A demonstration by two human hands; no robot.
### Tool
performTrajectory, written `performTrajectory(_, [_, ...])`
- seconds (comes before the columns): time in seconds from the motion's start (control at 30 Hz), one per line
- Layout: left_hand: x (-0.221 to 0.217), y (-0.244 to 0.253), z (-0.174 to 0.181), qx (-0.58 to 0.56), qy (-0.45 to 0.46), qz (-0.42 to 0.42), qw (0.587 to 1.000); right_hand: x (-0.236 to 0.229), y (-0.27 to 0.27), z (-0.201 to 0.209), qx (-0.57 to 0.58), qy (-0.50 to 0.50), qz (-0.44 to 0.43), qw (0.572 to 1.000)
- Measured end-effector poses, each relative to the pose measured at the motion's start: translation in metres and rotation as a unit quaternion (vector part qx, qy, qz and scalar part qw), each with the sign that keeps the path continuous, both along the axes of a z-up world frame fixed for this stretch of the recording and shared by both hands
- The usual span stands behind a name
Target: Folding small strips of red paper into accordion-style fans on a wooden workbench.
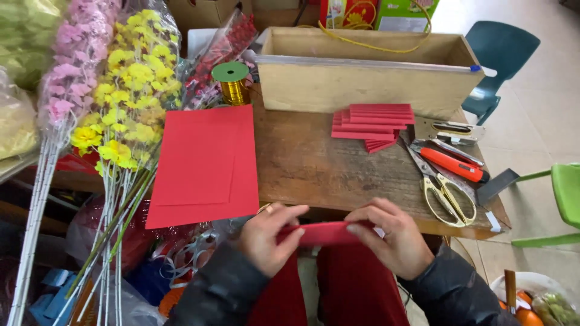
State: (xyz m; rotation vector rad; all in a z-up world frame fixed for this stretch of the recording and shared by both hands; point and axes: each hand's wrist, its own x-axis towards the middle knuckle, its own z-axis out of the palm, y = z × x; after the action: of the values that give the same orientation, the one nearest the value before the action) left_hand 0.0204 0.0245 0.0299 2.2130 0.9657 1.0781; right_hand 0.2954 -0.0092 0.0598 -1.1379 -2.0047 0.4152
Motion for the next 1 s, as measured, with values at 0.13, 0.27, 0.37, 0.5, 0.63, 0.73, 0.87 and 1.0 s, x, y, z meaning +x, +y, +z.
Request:
performTrajectory(0.13, [0.016, 0.051, -0.015, 0.243, 0.073, 0.002, 0.967, 0.005, 0.035, -0.006, 0.189, -0.148, -0.035, 0.970])
performTrajectory(0.27, [0.034, 0.100, -0.061, 0.348, 0.083, 0.064, 0.932, 0.008, 0.084, -0.053, 0.306, -0.205, -0.108, 0.923])
performTrajectory(0.37, [0.045, 0.124, -0.106, 0.368, 0.089, 0.098, 0.920, 0.005, 0.106, -0.089, 0.330, -0.195, -0.106, 0.918])
performTrajectory(0.5, [0.059, 0.120, -0.123, 0.396, 0.093, 0.154, 0.901, -0.002, 0.108, -0.126, 0.271, -0.198, -0.106, 0.936])
performTrajectory(0.63, [0.068, 0.124, -0.152, 0.376, 0.092, 0.147, 0.910, 0.001, 0.107, -0.142, 0.238, -0.219, -0.114, 0.939])
performTrajectory(0.73, [0.070, 0.126, -0.168, 0.329, 0.108, 0.130, 0.929, 0.007, 0.107, -0.142, 0.132, -0.240, -0.104, 0.956])
performTrajectory(0.87, [0.069, 0.137, -0.172, 0.143, 0.138, 0.116, 0.973, 0.007, 0.128, -0.134, -0.122, -0.089, -0.094, 0.984])
performTrajectory(1.0, [0.072, 0.171, -0.195, -0.011, 0.133, 0.119, 0.984, 0.015, 0.154, -0.141, -0.264, 0.006, -0.098, 0.960])
